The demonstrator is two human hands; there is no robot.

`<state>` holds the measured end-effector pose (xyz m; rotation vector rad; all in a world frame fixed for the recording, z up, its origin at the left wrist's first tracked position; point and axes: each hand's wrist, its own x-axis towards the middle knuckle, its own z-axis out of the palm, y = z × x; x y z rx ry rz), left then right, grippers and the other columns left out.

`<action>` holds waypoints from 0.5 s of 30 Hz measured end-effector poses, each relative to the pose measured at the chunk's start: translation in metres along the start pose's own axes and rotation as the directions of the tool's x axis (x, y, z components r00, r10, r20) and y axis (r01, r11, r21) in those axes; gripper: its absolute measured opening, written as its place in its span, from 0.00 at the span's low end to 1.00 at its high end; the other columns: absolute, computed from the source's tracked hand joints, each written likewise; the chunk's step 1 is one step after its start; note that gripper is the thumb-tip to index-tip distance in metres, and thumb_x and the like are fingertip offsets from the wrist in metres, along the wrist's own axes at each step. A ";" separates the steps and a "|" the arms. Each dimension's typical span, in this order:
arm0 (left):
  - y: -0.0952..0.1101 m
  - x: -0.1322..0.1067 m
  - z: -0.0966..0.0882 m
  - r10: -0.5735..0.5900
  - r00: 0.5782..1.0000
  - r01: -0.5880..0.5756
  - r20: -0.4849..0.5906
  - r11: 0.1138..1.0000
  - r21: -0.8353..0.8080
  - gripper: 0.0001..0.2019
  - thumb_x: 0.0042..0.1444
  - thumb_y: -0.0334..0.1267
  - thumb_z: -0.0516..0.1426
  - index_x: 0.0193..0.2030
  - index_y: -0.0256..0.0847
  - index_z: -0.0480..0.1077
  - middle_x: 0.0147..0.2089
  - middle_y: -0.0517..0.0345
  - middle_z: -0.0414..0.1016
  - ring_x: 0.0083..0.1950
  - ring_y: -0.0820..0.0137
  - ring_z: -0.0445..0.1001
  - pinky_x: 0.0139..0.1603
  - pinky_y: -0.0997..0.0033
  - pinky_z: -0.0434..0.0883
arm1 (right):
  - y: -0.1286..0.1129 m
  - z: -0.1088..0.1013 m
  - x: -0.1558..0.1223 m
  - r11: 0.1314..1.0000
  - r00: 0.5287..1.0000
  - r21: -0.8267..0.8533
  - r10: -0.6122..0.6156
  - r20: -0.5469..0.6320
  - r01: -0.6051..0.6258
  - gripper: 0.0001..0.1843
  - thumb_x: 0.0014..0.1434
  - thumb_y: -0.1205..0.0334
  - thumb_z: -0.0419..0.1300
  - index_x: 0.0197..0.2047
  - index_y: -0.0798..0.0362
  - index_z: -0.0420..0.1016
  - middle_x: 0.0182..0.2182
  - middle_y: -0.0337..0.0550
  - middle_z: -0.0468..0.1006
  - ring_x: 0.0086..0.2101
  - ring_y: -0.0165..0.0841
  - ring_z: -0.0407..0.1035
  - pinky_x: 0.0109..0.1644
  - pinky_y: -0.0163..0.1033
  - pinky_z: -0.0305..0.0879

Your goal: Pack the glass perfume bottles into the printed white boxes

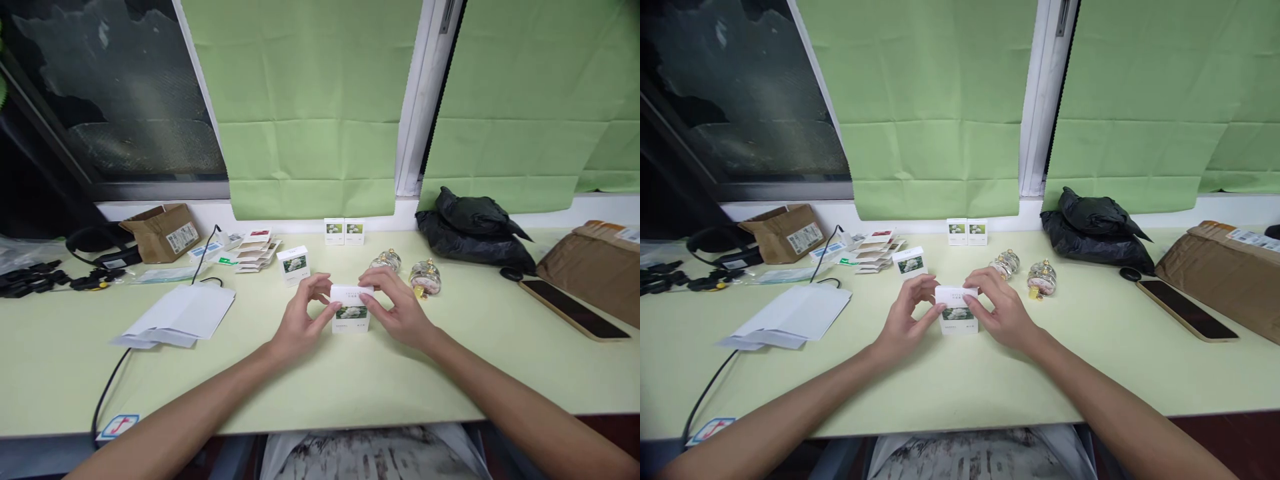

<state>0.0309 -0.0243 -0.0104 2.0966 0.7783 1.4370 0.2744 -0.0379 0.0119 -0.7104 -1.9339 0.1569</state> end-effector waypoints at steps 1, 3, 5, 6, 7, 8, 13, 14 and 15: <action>0.000 0.000 0.000 -0.002 1.000 0.002 0.008 1.000 0.013 0.23 0.69 0.39 0.63 0.67 0.49 0.63 0.54 0.51 0.75 0.51 0.66 0.77 0.52 0.61 0.78 | 0.000 0.000 0.001 1.000 1.000 0.006 0.014 0.011 -0.014 0.08 0.74 0.63 0.58 0.54 0.47 0.74 0.46 0.49 0.78 0.48 0.42 0.73 0.48 0.49 0.73; 0.001 -0.001 -0.001 -0.001 1.000 0.000 0.020 0.999 0.039 0.20 0.69 0.39 0.63 0.64 0.48 0.66 0.54 0.51 0.76 0.49 0.66 0.77 0.51 0.61 0.78 | 0.001 -0.001 0.001 0.999 0.999 0.020 0.041 0.035 -0.042 0.06 0.75 0.62 0.57 0.52 0.47 0.74 0.44 0.47 0.79 0.45 0.41 0.73 0.46 0.48 0.72; 0.001 -0.001 -0.002 0.012 1.000 -0.014 0.026 0.999 0.047 0.19 0.67 0.40 0.65 0.61 0.47 0.67 0.54 0.51 0.75 0.48 0.66 0.77 0.51 0.61 0.78 | 0.001 -0.001 0.001 0.998 0.998 0.039 0.042 0.050 -0.044 0.06 0.75 0.62 0.56 0.51 0.47 0.74 0.41 0.46 0.79 0.42 0.40 0.72 0.44 0.47 0.71; 0.001 -0.002 -0.003 0.021 0.999 -0.022 0.032 0.999 0.048 0.20 0.66 0.41 0.66 0.60 0.46 0.67 0.54 0.51 0.75 0.48 0.66 0.78 0.51 0.61 0.78 | 0.001 -0.001 0.001 0.998 0.998 0.048 0.033 0.047 -0.035 0.06 0.76 0.62 0.55 0.50 0.47 0.74 0.41 0.46 0.79 0.41 0.40 0.72 0.44 0.47 0.71; 0.000 -0.002 -0.003 0.026 0.999 -0.028 0.040 0.998 0.051 0.21 0.64 0.41 0.67 0.60 0.46 0.67 0.53 0.51 0.75 0.47 0.66 0.78 0.50 0.61 0.78 | 0.001 -0.001 0.000 0.998 0.999 0.057 0.018 0.043 -0.020 0.06 0.75 0.63 0.55 0.50 0.47 0.74 0.40 0.46 0.79 0.40 0.40 0.72 0.43 0.48 0.71; 0.000 -0.003 -0.002 0.026 0.998 -0.029 0.051 0.998 0.054 0.22 0.63 0.41 0.68 0.59 0.46 0.67 0.53 0.52 0.75 0.47 0.65 0.78 0.51 0.61 0.78 | 0.000 -0.001 0.000 0.998 0.999 0.063 0.000 0.040 -0.003 0.06 0.75 0.63 0.55 0.49 0.47 0.74 0.40 0.47 0.78 0.40 0.40 0.72 0.44 0.48 0.70; 0.001 -0.005 -0.001 0.037 0.996 -0.040 0.085 0.999 0.036 0.21 0.61 0.41 0.70 0.55 0.46 0.67 0.50 0.54 0.75 0.49 0.64 0.78 0.53 0.58 0.80 | -0.004 -0.002 -0.002 0.996 0.996 0.053 -0.070 0.054 0.067 0.06 0.73 0.67 0.55 0.47 0.48 0.72 0.39 0.47 0.76 0.39 0.41 0.71 0.48 0.52 0.71; 0.002 -0.006 -0.001 0.046 0.995 -0.049 0.092 0.998 0.027 0.21 0.61 0.41 0.70 0.55 0.45 0.67 0.49 0.54 0.75 0.49 0.65 0.78 0.53 0.58 0.80 | -0.004 -0.003 -0.003 0.996 0.995 0.046 -0.080 0.059 0.077 0.06 0.73 0.67 0.55 0.47 0.48 0.72 0.38 0.47 0.76 0.39 0.40 0.71 0.47 0.52 0.71; 0.003 -0.006 -0.001 0.054 0.994 -0.057 0.100 0.998 0.020 0.22 0.60 0.41 0.70 0.55 0.45 0.67 0.49 0.54 0.75 0.49 0.65 0.78 0.52 0.58 0.80 | -0.005 -0.003 -0.004 0.995 0.994 0.037 -0.092 0.061 0.090 0.06 0.72 0.68 0.55 0.47 0.48 0.72 0.37 0.46 0.76 0.38 0.40 0.71 0.46 0.52 0.71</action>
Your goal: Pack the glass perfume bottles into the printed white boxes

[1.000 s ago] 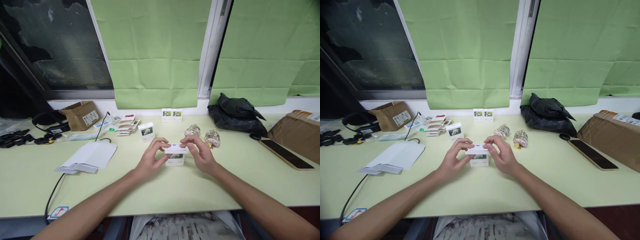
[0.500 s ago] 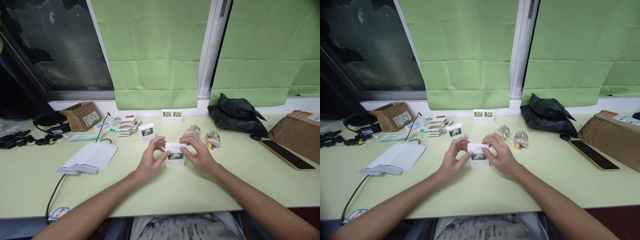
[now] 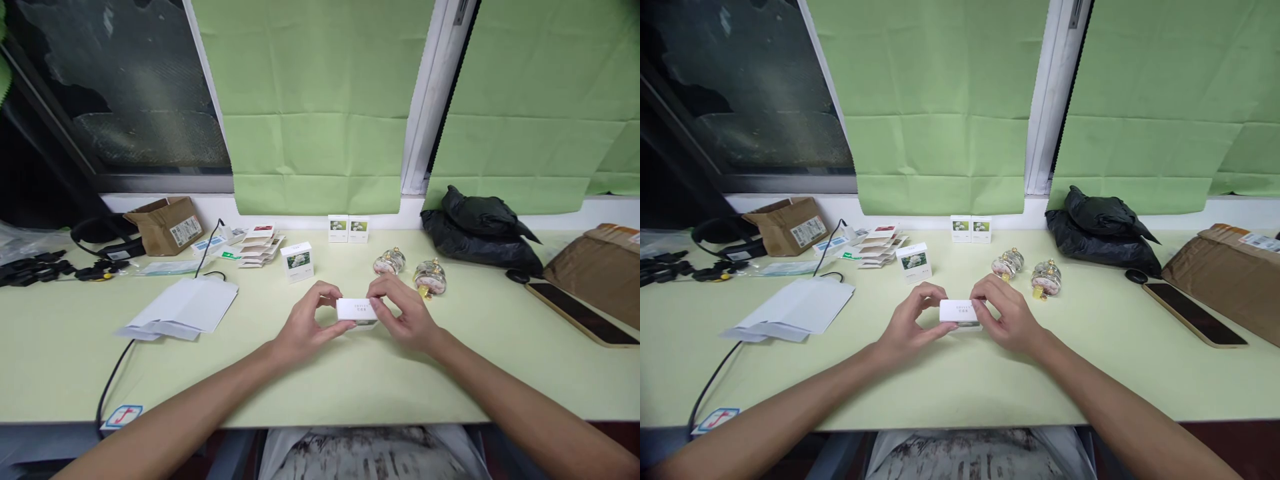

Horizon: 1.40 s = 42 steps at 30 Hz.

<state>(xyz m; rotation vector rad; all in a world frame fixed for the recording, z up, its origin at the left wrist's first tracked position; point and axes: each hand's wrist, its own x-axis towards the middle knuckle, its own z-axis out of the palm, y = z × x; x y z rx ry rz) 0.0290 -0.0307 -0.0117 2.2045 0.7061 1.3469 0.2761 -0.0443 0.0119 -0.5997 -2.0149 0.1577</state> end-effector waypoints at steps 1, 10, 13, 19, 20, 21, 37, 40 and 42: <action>0.001 0.000 0.000 0.006 1.000 -0.005 0.011 1.000 -0.005 0.23 0.60 0.41 0.71 0.55 0.45 0.66 0.49 0.54 0.75 0.48 0.65 0.78 0.52 0.58 0.80 | 0.000 0.000 -0.001 1.000 1.000 -0.013 -0.014 0.002 0.014 0.07 0.72 0.69 0.55 0.47 0.48 0.71 0.37 0.46 0.75 0.37 0.40 0.70 0.44 0.51 0.71; -0.003 -0.006 -0.001 0.089 0.994 -0.087 0.057 0.995 -0.044 0.24 0.57 0.39 0.73 0.52 0.45 0.64 0.47 0.54 0.77 0.47 0.64 0.79 0.48 0.62 0.77 | -0.002 -0.002 -0.005 0.958 0.979 -0.203 -0.204 0.019 0.204 0.12 0.64 0.72 0.58 0.47 0.47 0.70 0.34 0.46 0.77 0.32 0.39 0.70 0.31 0.43 0.66; -0.004 -0.007 -0.002 0.131 0.990 -0.128 0.061 0.990 -0.052 0.26 0.55 0.38 0.74 0.52 0.46 0.63 0.48 0.54 0.77 0.47 0.64 0.79 0.47 0.64 0.75 | -0.002 -0.003 -0.006 0.943 0.973 -0.240 -0.228 0.041 0.231 0.11 0.64 0.72 0.60 0.46 0.47 0.70 0.34 0.46 0.78 0.31 0.38 0.70 0.29 0.42 0.65; -0.001 -0.007 -0.002 0.165 0.981 -0.164 0.098 0.986 -0.022 0.25 0.57 0.38 0.73 0.53 0.46 0.65 0.49 0.53 0.77 0.49 0.64 0.79 0.48 0.63 0.76 | -0.003 -0.003 -0.009 0.900 0.951 -0.305 -0.296 0.092 0.310 0.08 0.65 0.69 0.62 0.43 0.46 0.69 0.32 0.44 0.79 0.31 0.38 0.72 0.29 0.42 0.64; 0.000 -0.007 -0.002 0.163 0.982 -0.162 0.097 0.987 -0.019 0.25 0.56 0.38 0.73 0.53 0.46 0.65 0.49 0.53 0.77 0.49 0.64 0.79 0.48 0.63 0.76 | -0.004 -0.003 -0.009 0.898 0.950 -0.310 -0.296 0.098 0.312 0.08 0.65 0.69 0.62 0.43 0.47 0.69 0.32 0.44 0.79 0.31 0.38 0.72 0.29 0.42 0.64; 0.000 -0.007 -0.002 0.163 0.982 -0.162 0.093 0.987 -0.018 0.25 0.56 0.38 0.74 0.52 0.45 0.65 0.48 0.53 0.77 0.48 0.64 0.79 0.48 0.64 0.76 | -0.004 -0.003 -0.009 0.897 0.950 -0.314 -0.295 0.101 0.312 0.08 0.65 0.69 0.62 0.43 0.47 0.68 0.33 0.44 0.79 0.31 0.38 0.72 0.29 0.42 0.63; -0.004 -0.009 -0.001 0.309 0.949 -0.312 0.063 0.949 0.052 0.27 0.55 0.38 0.74 0.56 0.44 0.67 0.49 0.51 0.79 0.51 0.64 0.81 0.50 0.64 0.79 | -0.009 -0.003 -0.002 0.996 0.988 -0.047 -0.069 0.141 0.076 0.06 0.68 0.70 0.59 0.45 0.50 0.69 0.35 0.43 0.74 0.35 0.36 0.68 0.37 0.41 0.63; -0.004 -0.006 -0.001 0.336 0.939 -0.341 0.072 0.937 0.077 0.29 0.57 0.37 0.73 0.61 0.43 0.66 0.49 0.51 0.79 0.50 0.63 0.80 0.50 0.62 0.79 | -0.009 -0.001 -0.002 0.995 0.985 0.052 0.073 0.159 -0.082 0.04 0.71 0.68 0.59 0.47 0.49 0.70 0.37 0.42 0.74 0.36 0.34 0.68 0.41 0.41 0.65; -0.003 -0.006 -0.002 0.349 0.933 -0.356 0.086 0.930 0.088 0.28 0.59 0.36 0.72 0.62 0.44 0.67 0.49 0.50 0.79 0.50 0.63 0.80 0.50 0.62 0.79 | -0.010 0.000 -0.001 0.982 0.976 0.101 0.142 0.166 -0.160 0.02 0.72 0.66 0.58 0.47 0.49 0.71 0.38 0.41 0.74 0.37 0.34 0.68 0.42 0.41 0.66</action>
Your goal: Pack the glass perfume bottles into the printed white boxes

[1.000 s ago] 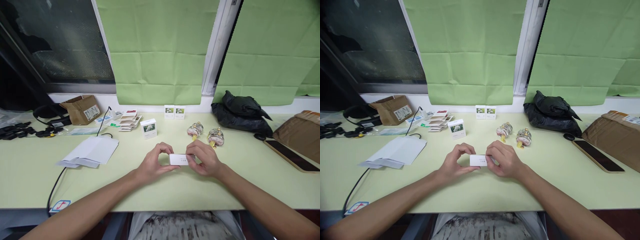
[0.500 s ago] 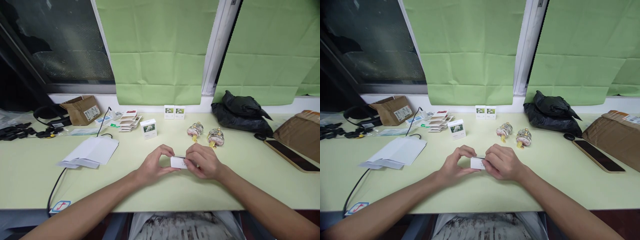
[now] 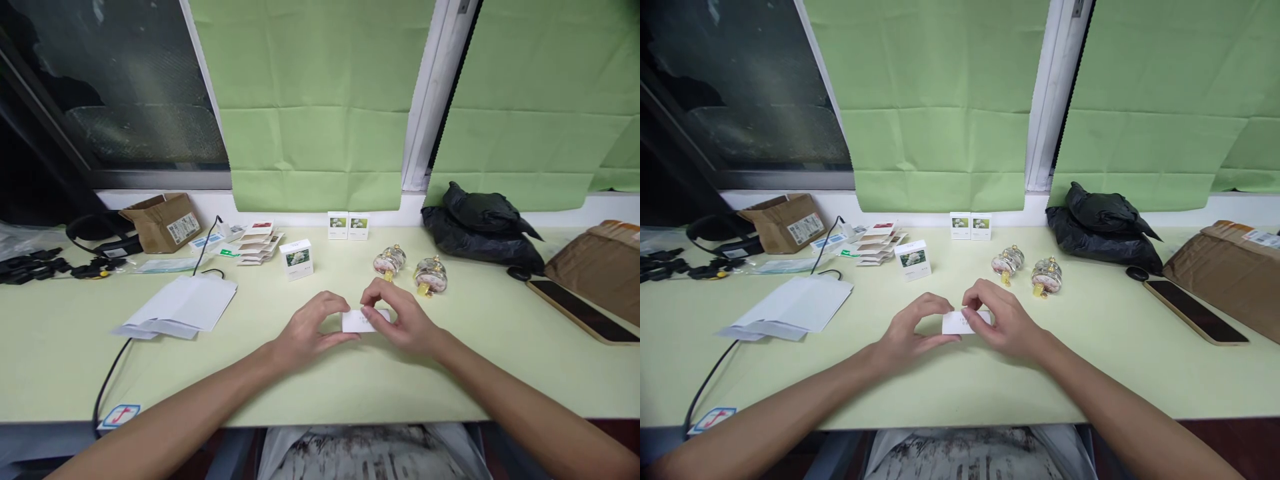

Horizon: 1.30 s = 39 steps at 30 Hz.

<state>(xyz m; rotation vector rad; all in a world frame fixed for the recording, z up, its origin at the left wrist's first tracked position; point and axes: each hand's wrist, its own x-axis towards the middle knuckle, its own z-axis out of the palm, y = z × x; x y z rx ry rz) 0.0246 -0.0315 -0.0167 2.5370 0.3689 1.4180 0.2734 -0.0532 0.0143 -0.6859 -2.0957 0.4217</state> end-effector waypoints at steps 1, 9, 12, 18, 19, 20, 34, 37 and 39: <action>0.000 0.000 0.000 -0.001 1.000 0.001 0.004 1.000 0.002 0.27 0.59 0.35 0.71 0.61 0.44 0.68 0.49 0.50 0.79 0.50 0.63 0.79 0.50 0.62 0.79 | 0.000 0.001 0.000 0.999 1.000 0.026 0.029 0.001 -0.029 0.02 0.73 0.65 0.58 0.47 0.49 0.71 0.38 0.41 0.74 0.38 0.34 0.69 0.43 0.41 0.66; -0.006 0.007 -0.001 -0.124 0.989 0.128 -0.078 0.991 0.049 0.15 0.61 0.35 0.70 0.50 0.44 0.72 0.48 0.52 0.78 0.48 0.65 0.79 0.47 0.66 0.77 | 0.012 0.009 0.002 0.984 0.973 0.086 0.167 -0.161 -0.155 0.06 0.77 0.58 0.54 0.50 0.47 0.71 0.42 0.44 0.74 0.42 0.38 0.71 0.47 0.44 0.69; -0.011 0.009 -0.001 -0.254 0.959 0.259 -0.126 0.966 0.025 0.09 0.64 0.37 0.68 0.46 0.44 0.72 0.46 0.54 0.76 0.46 0.67 0.78 0.45 0.67 0.78 | 0.020 0.012 0.000 0.996 0.985 -0.058 0.057 -0.162 -0.068 0.08 0.74 0.56 0.60 0.53 0.47 0.72 0.49 0.49 0.74 0.51 0.43 0.70 0.53 0.49 0.69; -0.017 0.007 -0.001 -0.427 0.902 0.423 -0.057 0.903 -0.076 0.15 0.65 0.41 0.67 0.56 0.47 0.71 0.52 0.54 0.76 0.51 0.66 0.79 0.51 0.64 0.82 | 0.024 0.014 0.002 0.990 0.985 -0.042 0.127 -0.119 -0.133 0.09 0.72 0.56 0.63 0.53 0.45 0.71 0.55 0.49 0.73 0.57 0.44 0.69 0.57 0.50 0.69; -0.017 0.007 -0.002 -0.431 0.901 0.427 -0.045 0.901 -0.074 0.16 0.64 0.41 0.67 0.56 0.47 0.71 0.53 0.54 0.76 0.52 0.66 0.79 0.51 0.64 0.82 | 0.025 0.014 0.003 0.989 0.983 -0.024 0.140 -0.116 -0.144 0.08 0.72 0.56 0.63 0.52 0.45 0.71 0.54 0.48 0.74 0.56 0.44 0.69 0.57 0.50 0.69; -0.018 0.006 -0.002 -0.433 0.901 0.429 -0.037 0.900 -0.072 0.16 0.64 0.42 0.67 0.56 0.47 0.70 0.54 0.53 0.75 0.53 0.66 0.79 0.51 0.64 0.82 | 0.025 0.014 0.004 0.988 0.982 -0.005 0.152 -0.112 -0.154 0.08 0.72 0.56 0.63 0.51 0.45 0.71 0.54 0.47 0.74 0.55 0.43 0.70 0.56 0.49 0.69; -0.029 0.010 -0.016 -0.264 0.962 0.272 -0.069 0.925 0.265 0.16 0.69 0.42 0.63 0.60 0.48 0.69 0.58 0.50 0.77 0.62 0.59 0.75 0.64 0.53 0.74 | 0.031 0.015 0.002 0.914 0.915 0.042 0.400 0.062 -0.403 0.43 0.68 0.55 0.65 0.77 0.42 0.45 0.54 0.48 0.76 0.49 0.43 0.75 0.54 0.51 0.73; -0.041 0.017 -0.032 -0.261 0.911 0.383 -0.319 0.820 0.424 0.24 0.69 0.42 0.62 0.69 0.49 0.63 0.69 0.45 0.67 0.74 0.52 0.63 0.77 0.41 0.58 | 0.038 0.020 0.003 0.906 0.907 0.052 0.420 0.010 -0.420 0.38 0.68 0.55 0.64 0.74 0.44 0.50 0.57 0.50 0.75 0.50 0.43 0.75 0.56 0.53 0.73; -0.057 0.015 -0.042 -0.317 0.837 0.510 -0.446 0.749 0.423 0.39 0.64 0.46 0.66 0.76 0.48 0.52 0.76 0.40 0.57 0.79 0.47 0.54 0.80 0.38 0.51 | 0.042 0.022 0.003 0.907 0.908 0.048 0.419 -0.022 -0.418 0.35 0.68 0.55 0.63 0.72 0.44 0.52 0.59 0.51 0.74 0.50 0.43 0.75 0.56 0.52 0.73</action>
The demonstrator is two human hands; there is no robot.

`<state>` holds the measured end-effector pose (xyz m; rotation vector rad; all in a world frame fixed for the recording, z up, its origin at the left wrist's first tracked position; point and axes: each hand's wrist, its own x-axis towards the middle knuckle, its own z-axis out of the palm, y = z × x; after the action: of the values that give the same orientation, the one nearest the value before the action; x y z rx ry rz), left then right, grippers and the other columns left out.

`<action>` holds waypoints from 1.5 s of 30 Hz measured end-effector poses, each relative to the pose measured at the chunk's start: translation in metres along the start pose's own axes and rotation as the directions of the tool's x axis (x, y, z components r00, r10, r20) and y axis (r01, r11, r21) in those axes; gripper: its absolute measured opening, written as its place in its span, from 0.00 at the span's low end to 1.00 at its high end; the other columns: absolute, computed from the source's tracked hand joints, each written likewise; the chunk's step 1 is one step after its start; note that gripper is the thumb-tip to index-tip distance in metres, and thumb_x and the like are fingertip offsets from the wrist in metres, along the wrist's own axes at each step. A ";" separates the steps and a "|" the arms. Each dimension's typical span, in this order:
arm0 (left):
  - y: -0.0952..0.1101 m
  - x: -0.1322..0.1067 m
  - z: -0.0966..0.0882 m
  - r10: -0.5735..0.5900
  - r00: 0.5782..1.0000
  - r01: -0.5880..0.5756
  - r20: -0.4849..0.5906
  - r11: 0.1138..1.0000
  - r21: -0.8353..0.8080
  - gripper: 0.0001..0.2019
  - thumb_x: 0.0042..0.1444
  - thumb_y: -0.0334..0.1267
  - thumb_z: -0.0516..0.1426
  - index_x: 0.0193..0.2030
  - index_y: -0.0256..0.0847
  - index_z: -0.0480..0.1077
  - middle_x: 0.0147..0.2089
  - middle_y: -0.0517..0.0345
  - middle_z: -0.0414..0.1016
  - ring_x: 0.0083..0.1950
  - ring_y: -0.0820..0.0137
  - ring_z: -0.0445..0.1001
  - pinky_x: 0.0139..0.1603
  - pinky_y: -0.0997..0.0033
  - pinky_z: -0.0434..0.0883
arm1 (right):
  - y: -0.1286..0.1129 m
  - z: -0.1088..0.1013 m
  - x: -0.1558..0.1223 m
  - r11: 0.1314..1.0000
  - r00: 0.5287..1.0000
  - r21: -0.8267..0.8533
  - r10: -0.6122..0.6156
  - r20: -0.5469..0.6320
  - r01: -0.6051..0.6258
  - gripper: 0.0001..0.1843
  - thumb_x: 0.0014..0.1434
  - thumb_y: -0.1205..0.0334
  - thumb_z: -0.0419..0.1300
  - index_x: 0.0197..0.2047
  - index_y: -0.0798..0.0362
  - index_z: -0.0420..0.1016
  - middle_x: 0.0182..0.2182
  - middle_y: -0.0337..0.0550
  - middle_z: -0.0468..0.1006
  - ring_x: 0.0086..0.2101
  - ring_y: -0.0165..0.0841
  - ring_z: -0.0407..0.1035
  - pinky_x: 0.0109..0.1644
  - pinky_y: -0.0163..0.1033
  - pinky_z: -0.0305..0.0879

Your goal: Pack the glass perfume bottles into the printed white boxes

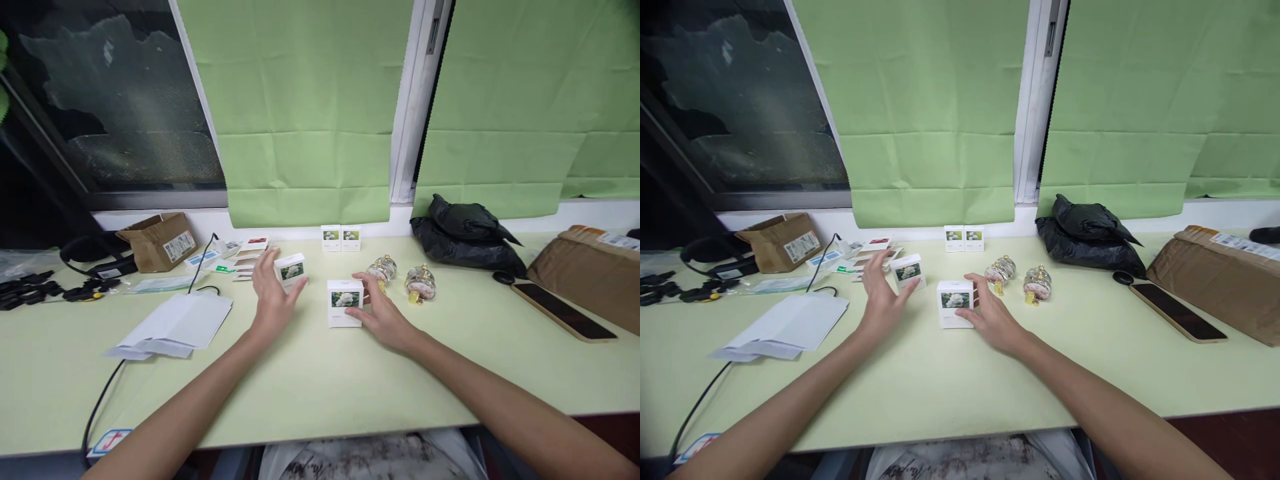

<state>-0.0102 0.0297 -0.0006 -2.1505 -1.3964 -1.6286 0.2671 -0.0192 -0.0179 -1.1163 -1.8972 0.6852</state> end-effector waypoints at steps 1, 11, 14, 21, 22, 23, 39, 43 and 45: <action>-0.011 0.002 0.002 -0.076 0.997 0.076 -0.008 0.997 -0.007 0.45 0.62 0.47 0.68 0.77 0.47 0.48 0.78 0.38 0.53 0.80 0.45 0.51 0.80 0.37 0.50 | 0.001 0.001 0.000 1.000 1.000 -0.005 -0.002 -0.011 0.002 0.34 0.69 0.55 0.63 0.71 0.44 0.53 0.60 0.51 0.74 0.50 0.43 0.75 0.56 0.52 0.73; -0.066 0.005 0.019 -0.428 0.813 0.545 0.395 0.798 -0.257 0.28 0.58 0.51 0.66 0.60 0.40 0.67 0.59 0.44 0.80 0.56 0.54 0.81 0.61 0.48 0.77 | 0.011 0.000 0.006 0.997 0.995 -0.077 0.012 -0.103 -0.020 0.36 0.69 0.57 0.62 0.75 0.43 0.52 0.60 0.50 0.75 0.49 0.44 0.77 0.56 0.53 0.73; -0.055 0.005 0.012 -0.342 0.804 0.524 0.487 0.795 -0.306 0.28 0.58 0.53 0.67 0.58 0.41 0.68 0.60 0.46 0.80 0.57 0.56 0.82 0.61 0.51 0.78 | 0.014 0.001 0.009 0.994 0.990 -0.087 0.054 -0.133 -0.066 0.35 0.69 0.57 0.62 0.74 0.42 0.53 0.58 0.49 0.77 0.47 0.44 0.78 0.54 0.53 0.74; -0.021 -0.001 0.009 -0.148 0.738 0.516 0.659 0.753 -0.409 0.26 0.62 0.51 0.65 0.61 0.40 0.68 0.62 0.46 0.79 0.61 0.57 0.80 0.63 0.53 0.78 | 0.017 0.003 0.012 0.992 0.984 -0.116 0.036 -0.177 -0.058 0.30 0.70 0.58 0.59 0.72 0.43 0.56 0.60 0.51 0.76 0.47 0.43 0.78 0.55 0.53 0.74; -0.018 -0.002 0.010 -0.134 0.733 0.513 0.667 0.752 -0.414 0.25 0.62 0.50 0.65 0.61 0.40 0.68 0.62 0.46 0.79 0.61 0.57 0.80 0.63 0.53 0.78 | 0.017 0.004 0.012 0.991 0.983 -0.121 0.034 -0.178 -0.056 0.31 0.71 0.58 0.59 0.73 0.43 0.56 0.60 0.51 0.76 0.48 0.44 0.78 0.56 0.53 0.74; -0.016 -0.003 0.011 -0.123 0.731 0.509 0.671 0.753 -0.417 0.25 0.63 0.50 0.65 0.61 0.41 0.68 0.61 0.46 0.79 0.61 0.57 0.80 0.62 0.54 0.78 | 0.018 0.004 0.013 0.990 0.983 -0.128 0.032 -0.181 -0.056 0.31 0.71 0.58 0.59 0.73 0.43 0.56 0.60 0.51 0.75 0.49 0.45 0.78 0.56 0.54 0.74; 0.019 0.006 -0.003 0.208 0.888 -0.173 0.410 0.978 -0.120 0.32 0.68 0.46 0.63 0.75 0.53 0.59 0.72 0.48 0.68 0.74 0.52 0.64 0.74 0.45 0.63 | 0.022 0.009 0.013 0.999 0.982 -0.038 0.029 -0.188 -0.037 0.38 0.69 0.56 0.62 0.76 0.42 0.49 0.63 0.53 0.73 0.53 0.45 0.78 0.60 0.56 0.74; 0.028 0.025 -0.003 0.262 0.846 -0.274 0.465 0.961 -0.043 0.24 0.69 0.47 0.62 0.69 0.51 0.67 0.62 0.49 0.77 0.65 0.51 0.70 0.65 0.48 0.67 | 0.021 0.009 0.010 0.997 0.981 -0.081 -0.006 -0.196 -0.010 0.37 0.70 0.58 0.62 0.75 0.44 0.49 0.64 0.53 0.70 0.55 0.45 0.76 0.61 0.56 0.74; 0.031 0.035 0.000 0.274 0.809 -0.303 0.521 0.952 -0.030 0.21 0.68 0.49 0.63 0.65 0.51 0.70 0.60 0.50 0.78 0.63 0.51 0.71 0.63 0.48 0.67 | 0.020 0.008 0.009 0.985 0.971 -0.171 -0.057 -0.232 0.017 0.35 0.70 0.58 0.62 0.74 0.45 0.52 0.63 0.54 0.69 0.59 0.47 0.72 0.64 0.59 0.72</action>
<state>0.0115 0.0328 0.0411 -2.7341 -1.1049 -0.9210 0.2663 -0.0029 -0.0342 -1.2069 -1.7903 0.3576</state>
